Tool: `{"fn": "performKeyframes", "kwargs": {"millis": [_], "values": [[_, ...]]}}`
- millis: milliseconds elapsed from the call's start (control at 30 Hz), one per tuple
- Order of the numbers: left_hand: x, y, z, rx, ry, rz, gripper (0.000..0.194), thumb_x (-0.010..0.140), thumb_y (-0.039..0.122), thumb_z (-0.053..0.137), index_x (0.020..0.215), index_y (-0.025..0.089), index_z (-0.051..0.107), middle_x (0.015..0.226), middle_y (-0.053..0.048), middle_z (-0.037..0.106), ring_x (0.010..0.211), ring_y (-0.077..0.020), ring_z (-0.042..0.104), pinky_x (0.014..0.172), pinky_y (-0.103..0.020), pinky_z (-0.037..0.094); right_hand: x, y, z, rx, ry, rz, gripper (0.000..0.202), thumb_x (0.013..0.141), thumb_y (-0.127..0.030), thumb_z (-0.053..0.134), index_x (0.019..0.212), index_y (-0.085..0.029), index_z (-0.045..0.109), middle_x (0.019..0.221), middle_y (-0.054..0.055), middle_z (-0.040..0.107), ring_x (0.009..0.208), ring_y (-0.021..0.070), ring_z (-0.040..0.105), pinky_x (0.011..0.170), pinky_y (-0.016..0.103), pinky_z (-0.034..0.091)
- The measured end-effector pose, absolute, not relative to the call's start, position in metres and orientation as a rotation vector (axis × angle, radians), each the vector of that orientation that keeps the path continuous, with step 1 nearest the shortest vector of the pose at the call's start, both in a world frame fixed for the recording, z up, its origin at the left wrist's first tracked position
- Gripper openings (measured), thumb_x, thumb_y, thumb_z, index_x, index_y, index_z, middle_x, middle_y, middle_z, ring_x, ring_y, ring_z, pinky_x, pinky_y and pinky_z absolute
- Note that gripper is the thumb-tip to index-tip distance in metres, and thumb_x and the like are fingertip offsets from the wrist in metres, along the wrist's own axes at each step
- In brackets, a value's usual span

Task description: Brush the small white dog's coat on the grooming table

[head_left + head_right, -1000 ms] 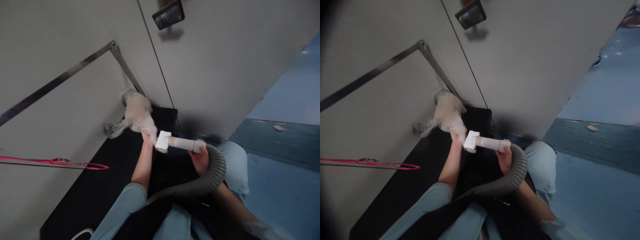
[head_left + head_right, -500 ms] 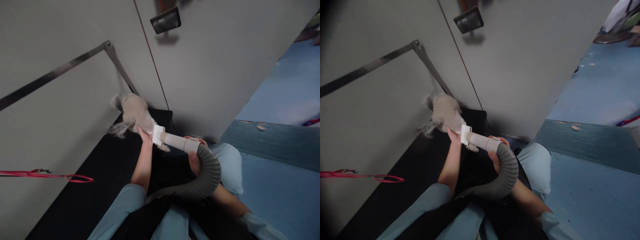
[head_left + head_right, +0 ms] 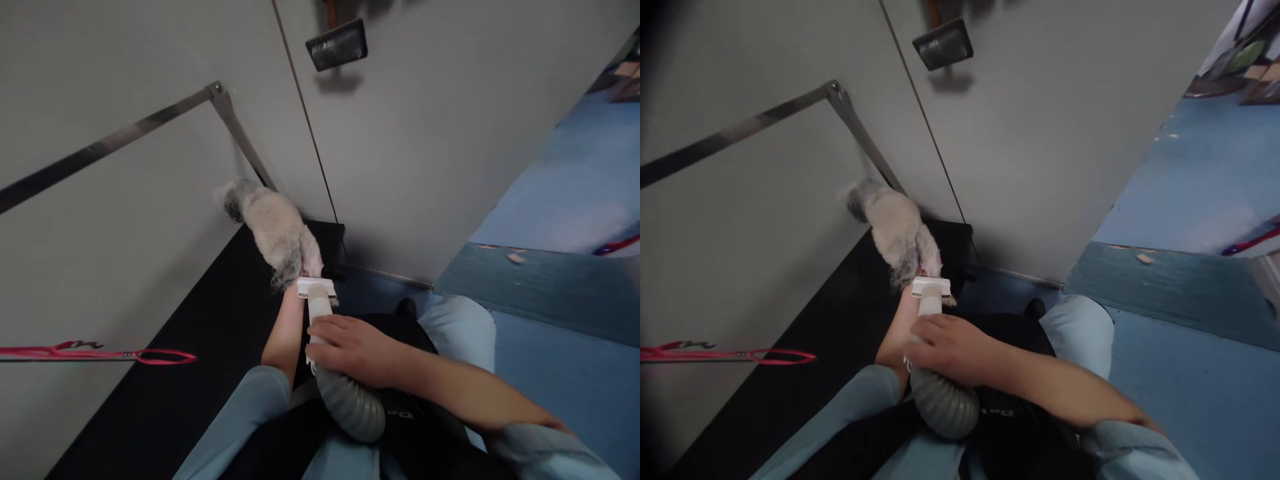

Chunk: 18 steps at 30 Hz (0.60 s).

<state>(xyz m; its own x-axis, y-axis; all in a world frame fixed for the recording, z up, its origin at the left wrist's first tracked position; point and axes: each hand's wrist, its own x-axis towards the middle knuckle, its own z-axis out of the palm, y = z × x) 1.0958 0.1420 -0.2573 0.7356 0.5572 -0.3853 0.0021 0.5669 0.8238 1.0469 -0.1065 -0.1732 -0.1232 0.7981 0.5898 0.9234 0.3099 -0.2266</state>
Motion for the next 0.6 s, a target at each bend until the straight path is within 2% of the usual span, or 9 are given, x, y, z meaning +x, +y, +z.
{"fn": "performKeyframes", "kwargs": {"millis": [67, 200, 367, 500, 600], "values": [[1.096, 0.147, -0.259, 0.901, 0.717, 0.252, 0.04, 0.106, 0.03, 0.038, 0.09, 0.015, 0.072, 0.082, -0.011, 0.071, 0.099, -0.025, 0.07, 0.096, -0.041, 0.055, 1.038, -0.112, -0.175, -1.525, -2.019, -0.295, 0.017, 0.102, -0.016, 0.048, 0.11, -0.02, 0.063, 0.104, 0.009, 0.066, 0.103, 0.0185, 0.061, 0.087, 0.032, 0.054], [1.091, 0.147, -0.266, 0.85, 0.816, 0.133, 0.03, 0.101, 0.026, 0.044, 0.098, 0.018, 0.073, 0.077, -0.009, 0.071, 0.093, -0.0257, 0.072, 0.097, -0.047, 0.056, 1.025, -0.114, -0.176, -1.512, -2.176, -0.327, 0.013, 0.1, -0.015, 0.052, 0.103, -0.021, 0.063, 0.095, 0.007, 0.065, 0.096, 0.0194, 0.063, 0.079, 0.031, 0.052], [1.094, 0.133, -0.277, 0.749, 0.832, 0.278, 0.029, 0.1, 0.019, 0.041, 0.096, 0.023, 0.07, 0.08, -0.007, 0.072, 0.109, -0.0234, 0.068, 0.1, -0.04, 0.053, 1.023, -0.116, -0.178, -1.595, -2.258, -0.307, 0.009, 0.097, -0.015, 0.056, 0.094, -0.021, 0.063, 0.088, 0.006, 0.065, 0.092, 0.0189, 0.062, 0.076, 0.031, 0.051], [1.102, 0.131, -0.281, 0.704, 0.777, 0.373, 0.035, 0.105, 0.023, 0.036, 0.084, 0.022, 0.064, 0.078, -0.006, 0.067, 0.112, -0.0208, 0.063, 0.103, -0.035, 0.048, 1.025, -0.12, -0.179, -1.607, -2.23, -0.288, 0.007, 0.097, -0.015, 0.058, 0.098, -0.021, 0.063, 0.092, 0.007, 0.067, 0.095, 0.0181, 0.063, 0.08, 0.032, 0.052], [1.101, 0.13, -0.279, 0.735, 0.701, 0.409, 0.046, 0.109, 0.031, 0.026, 0.083, 0.021, 0.063, 0.082, -0.007, 0.067, 0.111, -0.021, 0.061, 0.105, -0.037, 0.045, 1.025, -0.123, -0.175, -1.586, -2.192, -0.301, 0.009, 0.097, -0.015, 0.059, 0.103, -0.021, 0.063, 0.099, 0.008, 0.068, 0.101, 0.0183, 0.063, 0.085, 0.033, 0.054]]}}
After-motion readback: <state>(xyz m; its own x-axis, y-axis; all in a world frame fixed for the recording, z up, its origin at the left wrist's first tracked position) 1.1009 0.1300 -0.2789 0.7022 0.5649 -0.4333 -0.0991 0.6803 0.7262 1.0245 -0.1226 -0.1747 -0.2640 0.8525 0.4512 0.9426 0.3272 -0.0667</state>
